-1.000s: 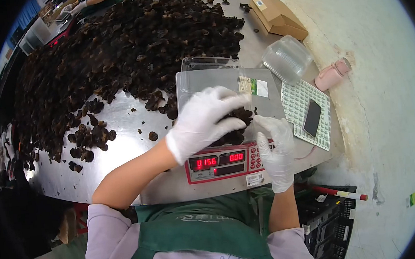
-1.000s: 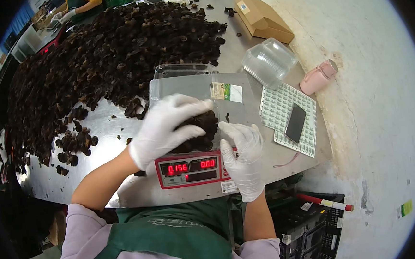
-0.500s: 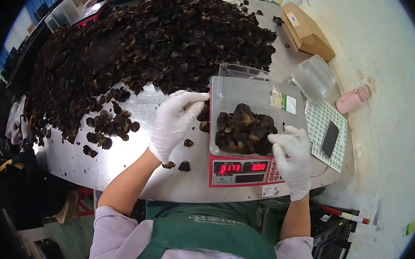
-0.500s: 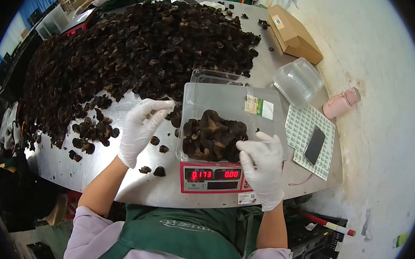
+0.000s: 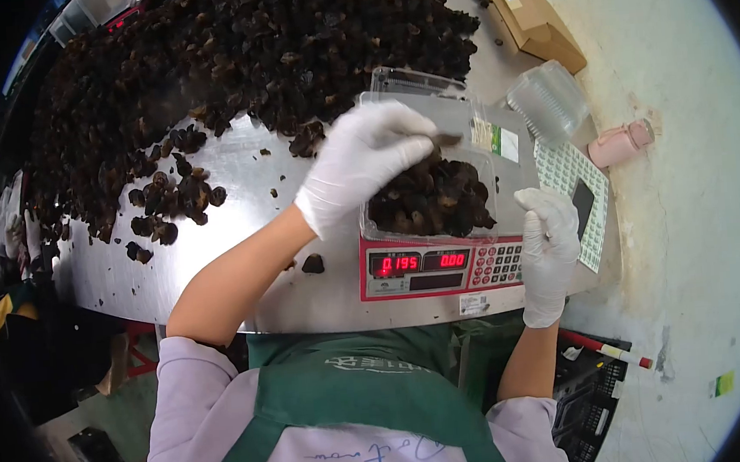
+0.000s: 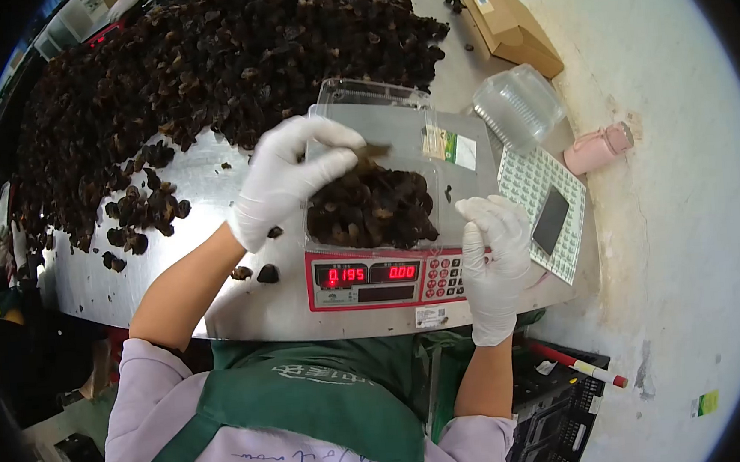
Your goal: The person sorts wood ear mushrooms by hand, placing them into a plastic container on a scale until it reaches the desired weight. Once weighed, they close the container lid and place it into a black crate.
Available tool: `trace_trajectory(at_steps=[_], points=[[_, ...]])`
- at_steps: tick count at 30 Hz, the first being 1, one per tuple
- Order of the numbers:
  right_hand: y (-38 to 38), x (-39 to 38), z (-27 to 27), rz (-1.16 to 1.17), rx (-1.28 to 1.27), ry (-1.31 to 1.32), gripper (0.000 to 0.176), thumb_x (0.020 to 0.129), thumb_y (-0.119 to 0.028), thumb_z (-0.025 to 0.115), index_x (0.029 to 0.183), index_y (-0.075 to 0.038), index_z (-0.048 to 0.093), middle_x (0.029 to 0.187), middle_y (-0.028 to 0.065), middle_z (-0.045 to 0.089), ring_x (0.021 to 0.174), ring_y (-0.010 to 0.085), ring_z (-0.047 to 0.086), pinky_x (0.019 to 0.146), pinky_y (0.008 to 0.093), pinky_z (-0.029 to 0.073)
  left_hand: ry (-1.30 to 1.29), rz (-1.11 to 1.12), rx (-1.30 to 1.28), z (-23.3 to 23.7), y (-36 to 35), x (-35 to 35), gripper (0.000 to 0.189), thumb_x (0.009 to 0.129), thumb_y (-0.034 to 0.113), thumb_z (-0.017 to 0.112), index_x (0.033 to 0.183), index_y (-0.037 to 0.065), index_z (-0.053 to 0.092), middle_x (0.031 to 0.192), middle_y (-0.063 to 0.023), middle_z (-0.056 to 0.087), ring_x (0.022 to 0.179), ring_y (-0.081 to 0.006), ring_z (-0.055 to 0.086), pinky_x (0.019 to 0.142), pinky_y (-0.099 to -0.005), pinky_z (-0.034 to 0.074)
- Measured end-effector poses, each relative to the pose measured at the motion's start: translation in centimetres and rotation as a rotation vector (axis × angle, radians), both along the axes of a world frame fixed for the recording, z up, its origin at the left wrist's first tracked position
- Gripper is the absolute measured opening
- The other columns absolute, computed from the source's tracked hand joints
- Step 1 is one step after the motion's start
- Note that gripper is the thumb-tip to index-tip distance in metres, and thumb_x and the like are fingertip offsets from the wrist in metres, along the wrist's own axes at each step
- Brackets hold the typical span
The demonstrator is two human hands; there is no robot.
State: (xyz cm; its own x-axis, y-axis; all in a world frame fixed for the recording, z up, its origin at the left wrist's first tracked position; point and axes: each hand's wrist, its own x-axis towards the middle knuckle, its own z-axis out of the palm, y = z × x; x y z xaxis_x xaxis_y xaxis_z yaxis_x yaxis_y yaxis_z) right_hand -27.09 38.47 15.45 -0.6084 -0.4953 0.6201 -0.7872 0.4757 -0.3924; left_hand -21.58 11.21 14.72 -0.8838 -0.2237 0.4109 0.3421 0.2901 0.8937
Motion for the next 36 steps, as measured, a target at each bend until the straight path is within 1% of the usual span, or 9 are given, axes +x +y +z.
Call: trace_trajectory(at_steps=[5, 10, 13, 15, 18, 21, 24, 28, 36], points=[[1.6, -0.3, -0.6, -0.030, -0.029, -0.028, 0.017, 0.091, -0.002, 0.063, 0.105, -0.006, 0.070, 0.105, 0.0077, 0.068, 0.107, 0.0278, 0.059, 0.097, 0.0396, 0.044, 0.011, 0.321, 0.207, 0.8, -4.0, 1.7, 0.015, 0.091, 0.005, 0.069, 0.105, 0.001, 0.070, 0.094, -0.0028, 0.070, 0.088, -0.0097, 0.063, 0.081, -0.0253, 0.052], [2.7, -0.5, -1.3, -0.040, -0.061, -0.084, 0.016, 0.092, -0.004, 0.062, 0.105, -0.006, 0.070, 0.106, 0.0084, 0.068, 0.107, 0.0273, 0.060, 0.097, 0.0397, 0.044, -0.003, 0.530, -0.153, -6.5, -11.9, 1.3, 0.017, 0.090, 0.011, 0.072, 0.105, 0.004, 0.071, 0.094, -0.0043, 0.071, 0.088, -0.0148, 0.065, 0.085, -0.0276, 0.051], [2.8, -0.6, -1.5, -0.059, -0.037, -0.083, 0.016, 0.093, -0.004, 0.062, 0.107, -0.005, 0.070, 0.107, 0.0086, 0.068, 0.107, 0.0263, 0.061, 0.096, 0.0380, 0.045, -0.179, 0.585, -0.727, -9.2, -13.5, 2.5, 0.031, 0.086, 0.017, 0.073, 0.116, 0.009, 0.068, 0.110, -0.0108, 0.069, 0.099, -0.0256, 0.065, 0.087, -0.0329, 0.051], [2.3, -0.6, -1.1, -0.087, -0.147, -0.310, 0.018, 0.096, -0.006, 0.060, 0.112, -0.003, 0.069, 0.110, 0.0074, 0.069, 0.106, 0.0226, 0.062, 0.096, 0.0344, 0.047, -0.083, 0.558, -0.617, -9.4, -12.4, 3.7, 0.037, 0.089, 0.014, 0.070, 0.125, 0.009, 0.064, 0.113, -0.0084, 0.067, 0.100, -0.0215, 0.064, 0.087, -0.0330, 0.051], [1.7, -3.1, -1.7, -0.016, -0.371, -0.663, 0.022, 0.100, -0.007, 0.055, 0.117, 0.000, 0.067, 0.114, 0.0071, 0.068, 0.106, 0.0177, 0.063, 0.097, 0.0314, 0.048, -0.233, 0.317, 0.111, -5.9, -7.7, 6.6, 0.032, 0.098, 0.010, 0.063, 0.128, 0.001, 0.061, 0.107, -0.0027, 0.067, 0.095, -0.0106, 0.062, 0.085, -0.0278, 0.051], [-0.4, -4.4, -0.6, -0.013, -0.500, -0.964, 0.027, 0.101, -0.008, 0.050, 0.121, 0.003, 0.064, 0.117, 0.0088, 0.067, 0.108, 0.0159, 0.063, 0.099, 0.0309, 0.048, -0.360, 0.186, 0.299, -4.8, -4.4, 8.9, 0.027, 0.098, 0.010, 0.064, 0.123, 0.000, 0.064, 0.099, -0.0025, 0.066, 0.087, -0.0079, 0.060, 0.080, -0.0232, 0.050], [-1.3, -5.0, -0.4, 0.019, -0.507, -0.960, 0.028, 0.101, -0.008, 0.049, 0.123, 0.003, 0.063, 0.118, 0.0105, 0.066, 0.109, 0.0169, 0.063, 0.099, 0.0316, 0.048, -0.353, 0.222, 0.331, -5.7, -4.6, 9.8, 0.019, 0.098, 0.009, 0.063, 0.114, 0.001, 0.068, 0.092, -0.0017, 0.066, 0.085, -0.0077, 0.060, 0.079, -0.0237, 0.050], [-1.2, -3.3, 0.3, 0.019, -0.479, -0.809, 0.028, 0.101, -0.008, 0.050, 0.122, 0.004, 0.064, 0.119, 0.0109, 0.066, 0.109, 0.0184, 0.063, 0.100, 0.0318, 0.048, -0.287, 0.668, -0.081, -9.4, -9.0, 9.2, 0.014, 0.094, 0.006, 0.065, 0.106, 0.002, 0.072, 0.093, -0.0038, 0.072, 0.082, -0.0088, 0.064, 0.074, -0.0251, 0.051], [2.0, -2.2, -2.5, -0.082, -0.385, -0.703, 0.027, 0.104, -0.011, 0.049, 0.122, 0.001, 0.066, 0.119, 0.0087, 0.066, 0.109, 0.0167, 0.062, 0.100, 0.0316, 0.046, -0.439, 0.372, -0.666, -11.6, -5.5, 1.7, 0.033, 0.079, 0.024, 0.078, 0.110, 0.015, 0.070, 0.108, -0.0095, 0.064, 0.096, -0.0287, 0.066, 0.081, -0.0391, 0.054]])
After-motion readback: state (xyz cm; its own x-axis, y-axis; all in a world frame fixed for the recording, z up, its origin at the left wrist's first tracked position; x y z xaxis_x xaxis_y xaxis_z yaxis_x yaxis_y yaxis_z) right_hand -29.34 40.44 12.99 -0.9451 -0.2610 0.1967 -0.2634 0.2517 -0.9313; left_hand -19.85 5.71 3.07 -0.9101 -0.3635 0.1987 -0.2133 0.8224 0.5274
